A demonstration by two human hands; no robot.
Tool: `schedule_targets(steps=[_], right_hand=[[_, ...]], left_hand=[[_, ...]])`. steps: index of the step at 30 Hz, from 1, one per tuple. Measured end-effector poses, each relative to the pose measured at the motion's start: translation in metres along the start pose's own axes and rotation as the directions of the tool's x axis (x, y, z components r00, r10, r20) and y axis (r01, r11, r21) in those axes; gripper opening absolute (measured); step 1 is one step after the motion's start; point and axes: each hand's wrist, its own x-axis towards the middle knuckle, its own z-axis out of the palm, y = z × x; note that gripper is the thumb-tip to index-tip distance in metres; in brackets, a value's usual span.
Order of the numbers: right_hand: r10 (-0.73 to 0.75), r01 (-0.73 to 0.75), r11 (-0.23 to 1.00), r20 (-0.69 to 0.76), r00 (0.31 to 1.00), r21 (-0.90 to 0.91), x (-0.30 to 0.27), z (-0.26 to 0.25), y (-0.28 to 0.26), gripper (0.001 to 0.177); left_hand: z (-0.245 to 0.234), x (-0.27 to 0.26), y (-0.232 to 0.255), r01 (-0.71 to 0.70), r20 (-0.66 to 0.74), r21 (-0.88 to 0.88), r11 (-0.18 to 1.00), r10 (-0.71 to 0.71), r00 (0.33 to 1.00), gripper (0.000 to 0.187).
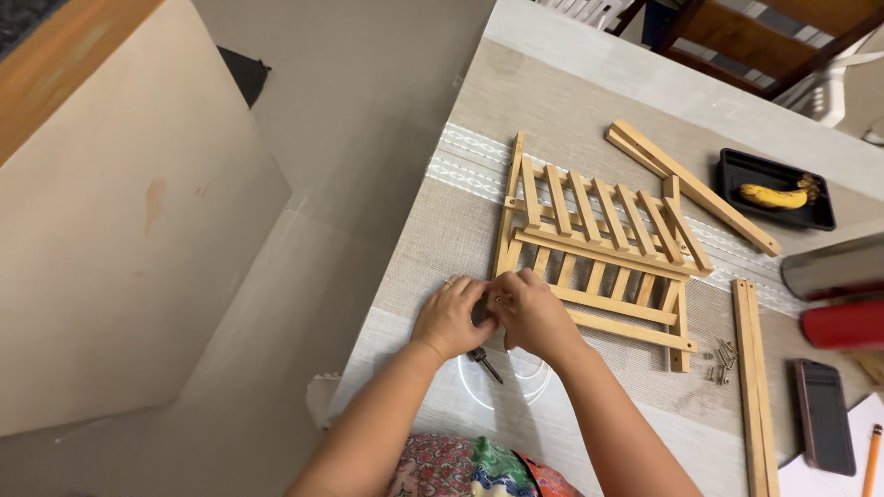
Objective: The person assembles a small wooden rack by aligning slats and securing them with screws using a screwdriver. They insert screws into pre-drilled holes and tighten them to join the components.
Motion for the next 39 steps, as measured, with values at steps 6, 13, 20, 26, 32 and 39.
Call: schedule_targets(steps=[6,13,20,26,32,39], right_hand=[[0.166,-0.172,0.985,0.138,0.976,0.031,0.001,-0.004,-0.004,0.017],[0.263,-0.273,0.961,0.151,0.953,0.045,-0.001,-0.005,0.001,0.019],[0.361,-0.384,0.921,0.217,0.907,0.071,0.002,-0.011,0.0,0.014],[0.264,-0.28,0.956,0.158,0.951,0.09,0.006,-0.009,0.0,0.019],[-0.048,0.044,0.997,0.062,0.997,0.067,0.004,-0.006,0.003,0.015],[0.247,-0.266,0.961,0.205,0.947,0.072,0.004,-0.009,-0.003,0.01]], left_hand=[[0.001,0.003,-0.004,-0.035,0.016,0.062,0.997,0.034,0.999,0.049],[0.007,0.001,-0.006,0.003,0.027,0.03,1.0,-0.004,1.0,0.047],[0.007,0.002,-0.004,0.013,0.042,0.034,0.999,-0.014,0.999,0.045],[0.004,0.004,-0.004,-0.027,0.025,0.124,0.992,0.024,0.999,0.055],[0.005,0.002,-0.005,-0.019,0.002,0.095,0.995,0.019,1.0,0.05],[0.004,0.004,-0.003,0.005,0.048,0.099,0.995,-0.01,0.999,0.047]])
